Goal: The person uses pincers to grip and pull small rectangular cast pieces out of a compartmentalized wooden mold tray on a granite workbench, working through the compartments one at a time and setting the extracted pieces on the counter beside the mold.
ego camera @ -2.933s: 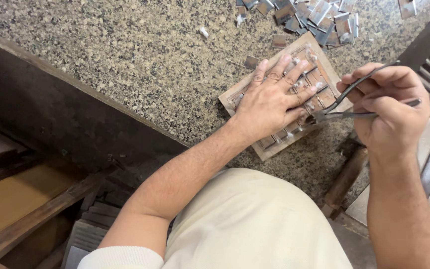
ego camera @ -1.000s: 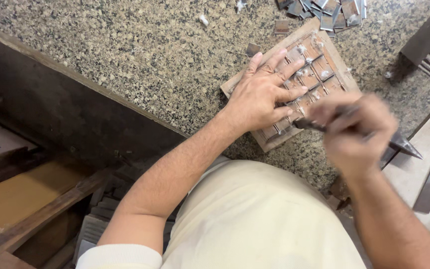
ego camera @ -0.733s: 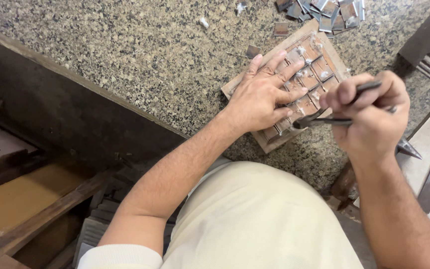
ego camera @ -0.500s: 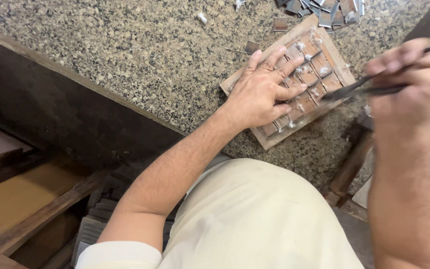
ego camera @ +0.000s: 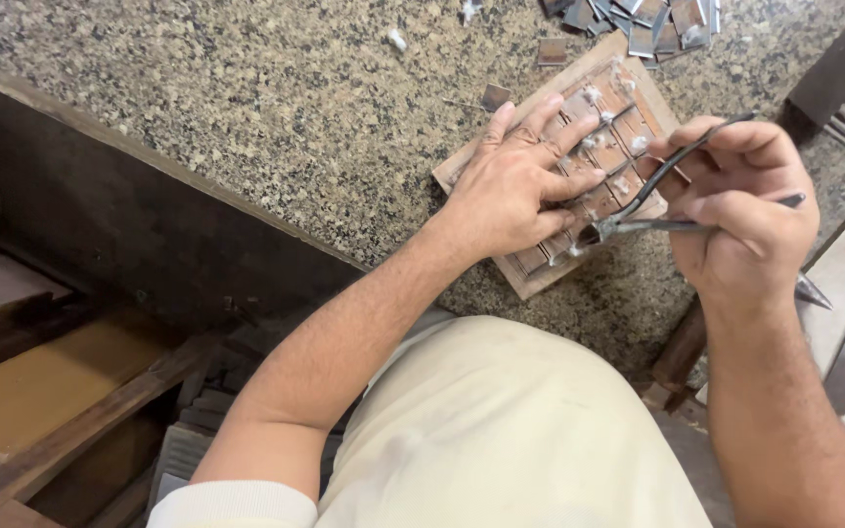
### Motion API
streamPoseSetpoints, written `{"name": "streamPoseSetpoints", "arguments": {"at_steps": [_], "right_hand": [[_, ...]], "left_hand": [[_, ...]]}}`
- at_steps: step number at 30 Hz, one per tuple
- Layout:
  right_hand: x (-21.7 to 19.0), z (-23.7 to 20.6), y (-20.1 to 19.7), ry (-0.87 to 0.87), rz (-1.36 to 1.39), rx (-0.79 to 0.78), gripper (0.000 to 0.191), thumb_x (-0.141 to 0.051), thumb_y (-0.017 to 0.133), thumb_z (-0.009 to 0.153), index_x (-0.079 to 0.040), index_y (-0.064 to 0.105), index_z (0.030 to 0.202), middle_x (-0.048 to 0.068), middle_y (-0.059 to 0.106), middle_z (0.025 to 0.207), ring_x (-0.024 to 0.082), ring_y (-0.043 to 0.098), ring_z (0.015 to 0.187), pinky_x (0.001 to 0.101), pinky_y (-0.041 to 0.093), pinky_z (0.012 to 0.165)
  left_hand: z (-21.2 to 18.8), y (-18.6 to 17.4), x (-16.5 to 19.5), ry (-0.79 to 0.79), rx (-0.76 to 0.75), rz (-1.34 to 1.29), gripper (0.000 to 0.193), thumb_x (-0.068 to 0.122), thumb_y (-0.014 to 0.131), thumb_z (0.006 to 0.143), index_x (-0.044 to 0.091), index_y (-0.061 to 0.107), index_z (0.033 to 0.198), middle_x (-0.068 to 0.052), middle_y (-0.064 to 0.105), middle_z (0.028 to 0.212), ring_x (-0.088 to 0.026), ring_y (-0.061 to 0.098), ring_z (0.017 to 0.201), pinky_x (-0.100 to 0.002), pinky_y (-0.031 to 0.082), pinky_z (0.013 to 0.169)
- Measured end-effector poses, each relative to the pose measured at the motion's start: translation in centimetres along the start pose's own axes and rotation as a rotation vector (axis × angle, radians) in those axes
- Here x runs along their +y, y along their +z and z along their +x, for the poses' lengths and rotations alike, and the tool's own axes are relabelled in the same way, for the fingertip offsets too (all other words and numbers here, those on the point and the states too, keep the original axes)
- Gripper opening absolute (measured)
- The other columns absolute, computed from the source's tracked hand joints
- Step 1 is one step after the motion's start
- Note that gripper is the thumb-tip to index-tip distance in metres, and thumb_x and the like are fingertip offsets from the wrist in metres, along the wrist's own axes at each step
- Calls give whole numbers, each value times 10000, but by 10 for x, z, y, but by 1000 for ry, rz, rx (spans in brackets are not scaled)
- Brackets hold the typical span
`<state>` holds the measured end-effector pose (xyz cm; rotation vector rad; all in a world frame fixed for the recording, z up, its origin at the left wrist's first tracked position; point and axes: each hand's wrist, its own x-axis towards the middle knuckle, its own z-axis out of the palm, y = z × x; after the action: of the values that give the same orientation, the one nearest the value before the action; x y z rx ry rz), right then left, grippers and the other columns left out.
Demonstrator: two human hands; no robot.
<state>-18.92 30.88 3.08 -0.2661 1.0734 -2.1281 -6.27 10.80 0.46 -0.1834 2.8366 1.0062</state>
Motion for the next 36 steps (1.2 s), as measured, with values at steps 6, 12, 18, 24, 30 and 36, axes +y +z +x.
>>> {"name": "streamPoseSetpoints", "arguments": {"at_steps": [6, 12, 18, 24, 30, 36], "right_hand": [[10, 3, 8, -270, -171, -227, 291, 214, 391, 887, -39, 533, 870, 178, 725, 979, 208, 720, 798, 385, 647, 775], [11, -33, 50, -440, -954, -629, 92, 107, 483, 734, 17, 475, 719, 205, 674, 897, 245, 627, 734, 361, 530, 596], [-54, 9, -46, -379, -493, -277, 260, -352, 646, 1026, -111, 550, 1027, 36, 613, 966, 140, 660, 866, 291, 614, 862], [-60, 38, -112, -351, -414, -247, 196, -277, 588, 1139, -83, 576, 1114, 60, 590, 1041, 139, 624, 966, 289, 562, 941], [-39, 36, -14, -438, -365, -120, 169, -61, 495, 1003, -41, 563, 1157, 132, 611, 1132, 206, 634, 1059, 352, 565, 1025], [-18, -6, 30, -319, -221, -108, 356, 146, 421, 887, 4, 547, 1188, 211, 629, 1223, 284, 641, 1161, 422, 564, 1105]], "left_hand": [[0, -1, 2, -8, 27, 2, 461, 406, 831, 777, 368, 749, 1229, 24, 372, 1617, -271, 200, 1546, -598, 9, 1259], [-2, 0, -1, 15, 38, -1, 444, 386, 836, 772, 340, 765, 1208, 13, 377, 1624, -282, 215, 1550, -585, 29, 1270], [-2, 0, 0, 25, 51, -22, 459, 367, 833, 783, 348, 759, 1235, 22, 396, 1619, -285, 208, 1560, -595, 24, 1274], [-3, -2, 2, 8, 15, 7, 484, 380, 831, 780, 365, 734, 1254, 25, 376, 1624, -279, 196, 1554, -590, 24, 1264], [-4, 7, -9, 46, -2, -34, 654, 488, 803, 784, 362, 610, 1395, 17, 351, 1624, -278, 164, 1540, -618, -43, 1238], [-8, 4, -13, 96, 49, -53, 579, 449, 816, 866, 338, 643, 1407, 28, 377, 1640, -275, 170, 1581, -620, -20, 1280]]}}
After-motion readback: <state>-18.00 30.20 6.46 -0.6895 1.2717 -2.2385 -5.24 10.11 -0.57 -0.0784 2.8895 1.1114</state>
